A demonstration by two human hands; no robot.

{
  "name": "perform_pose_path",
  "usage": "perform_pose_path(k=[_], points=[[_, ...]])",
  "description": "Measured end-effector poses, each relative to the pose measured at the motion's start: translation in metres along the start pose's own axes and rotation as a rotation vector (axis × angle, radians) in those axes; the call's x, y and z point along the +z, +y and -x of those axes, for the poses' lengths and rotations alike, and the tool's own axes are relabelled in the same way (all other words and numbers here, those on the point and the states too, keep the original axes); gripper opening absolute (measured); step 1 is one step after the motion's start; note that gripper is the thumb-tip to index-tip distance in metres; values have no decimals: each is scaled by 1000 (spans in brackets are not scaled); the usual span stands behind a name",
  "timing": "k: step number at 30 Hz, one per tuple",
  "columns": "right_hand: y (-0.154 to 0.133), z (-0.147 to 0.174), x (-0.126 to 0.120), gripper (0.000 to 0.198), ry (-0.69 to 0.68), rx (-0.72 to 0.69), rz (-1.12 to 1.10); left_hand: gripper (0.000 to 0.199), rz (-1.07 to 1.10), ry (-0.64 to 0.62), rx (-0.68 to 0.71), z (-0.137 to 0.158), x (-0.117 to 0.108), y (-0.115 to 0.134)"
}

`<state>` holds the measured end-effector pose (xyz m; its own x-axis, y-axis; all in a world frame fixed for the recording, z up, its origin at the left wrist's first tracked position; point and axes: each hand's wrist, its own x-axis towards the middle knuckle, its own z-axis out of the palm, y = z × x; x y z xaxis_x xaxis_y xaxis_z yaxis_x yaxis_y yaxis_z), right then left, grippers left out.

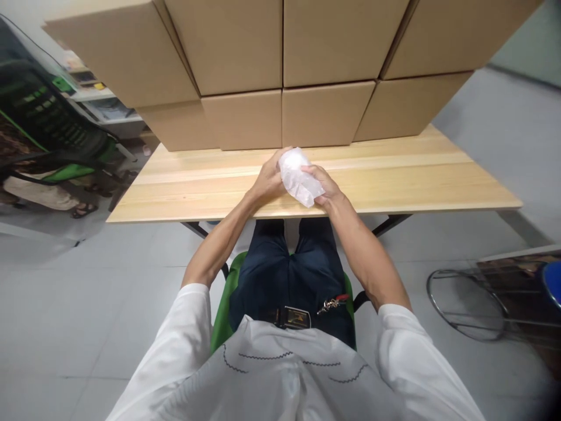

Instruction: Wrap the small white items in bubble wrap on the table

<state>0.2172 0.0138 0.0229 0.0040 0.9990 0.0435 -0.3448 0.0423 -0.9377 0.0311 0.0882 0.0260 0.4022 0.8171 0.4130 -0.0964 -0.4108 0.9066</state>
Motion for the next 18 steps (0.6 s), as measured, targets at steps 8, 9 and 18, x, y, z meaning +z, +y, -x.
perform_pose_path(k=[8,9,18], points=[[-4,4,8,64,46,-105,21,46,269,121,-235,3,17,-14],[-4,3,7,63,50,-119,32,43,289,111,-244,3,16,-15],[16,-19,1,71,145,-229,289,89,362,-97,-296,6,1,-3]])
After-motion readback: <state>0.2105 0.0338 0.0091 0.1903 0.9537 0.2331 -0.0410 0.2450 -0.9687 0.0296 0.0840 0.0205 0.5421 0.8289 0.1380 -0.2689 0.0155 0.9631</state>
